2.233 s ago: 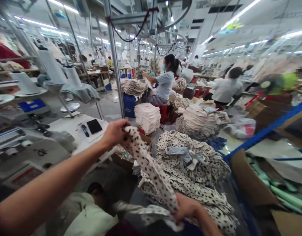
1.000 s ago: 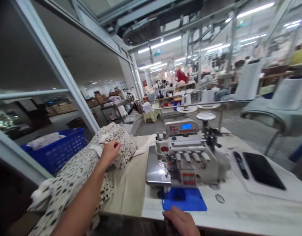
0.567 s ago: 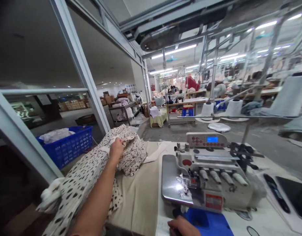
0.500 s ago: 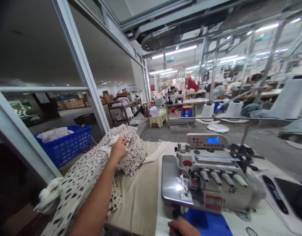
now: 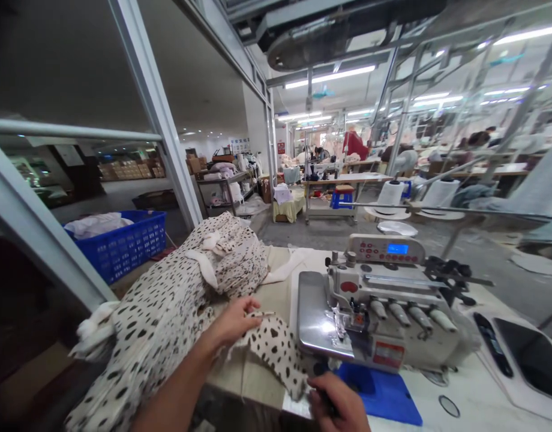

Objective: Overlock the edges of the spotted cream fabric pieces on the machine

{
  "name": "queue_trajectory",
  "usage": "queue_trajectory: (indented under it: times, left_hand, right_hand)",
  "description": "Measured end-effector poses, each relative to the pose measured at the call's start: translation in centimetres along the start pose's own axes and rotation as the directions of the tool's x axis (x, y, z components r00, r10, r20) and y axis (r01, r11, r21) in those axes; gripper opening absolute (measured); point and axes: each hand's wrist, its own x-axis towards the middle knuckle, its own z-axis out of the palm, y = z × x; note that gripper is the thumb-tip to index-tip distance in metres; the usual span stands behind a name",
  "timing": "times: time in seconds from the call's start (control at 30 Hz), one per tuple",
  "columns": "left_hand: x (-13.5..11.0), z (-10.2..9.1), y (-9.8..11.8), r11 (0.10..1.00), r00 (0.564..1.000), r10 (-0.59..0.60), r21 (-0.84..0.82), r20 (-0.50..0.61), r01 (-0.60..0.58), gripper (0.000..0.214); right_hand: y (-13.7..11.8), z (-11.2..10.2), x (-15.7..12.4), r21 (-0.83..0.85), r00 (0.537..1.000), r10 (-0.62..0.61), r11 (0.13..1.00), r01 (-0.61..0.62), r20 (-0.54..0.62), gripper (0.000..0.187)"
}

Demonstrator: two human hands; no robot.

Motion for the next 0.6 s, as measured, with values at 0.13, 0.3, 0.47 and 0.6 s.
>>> queue_trajectory:
  times: [0.13, 0.3, 0.47, 0.6]
  left_hand:
    - [1.1, -2.3, 0.3, 0.953, 0.978, 0.094, 0.301, -0.184, -0.035, 0.010]
    - [6.5, -7.0, 3.5, 0.871, 0.907, 0.172, 0.490, -0.384, 0.042, 0.031]
    - [12.0, -8.6, 4.4, 0.805, 0.933, 0.073, 0.573, -0.353, 0.154, 0.035]
    - [16.3, -6.2, 6.6, 0.801, 0.946, 0.160, 0.597, -0.283, 0.043, 0.034]
  right_hand:
    - [-0.6, 0.4, 0.6, -0.074, 0.988, -0.069, 0.994, 0.080, 0.136, 0.029]
    - [-1.7, 0.8, 1.4, -0.087, 0.933, -0.054, 0.992, 0.090, 0.356, 0.034]
    - [-1.3, 0.4, 1.8, 0.044, 0.953, 0.021, 0.998, -0.036, 0.304, 0.017]
    - [0.6, 0.7, 1.3, 0.092, 0.972, -0.012, 0.996, -0.010, 0.235, 0.020]
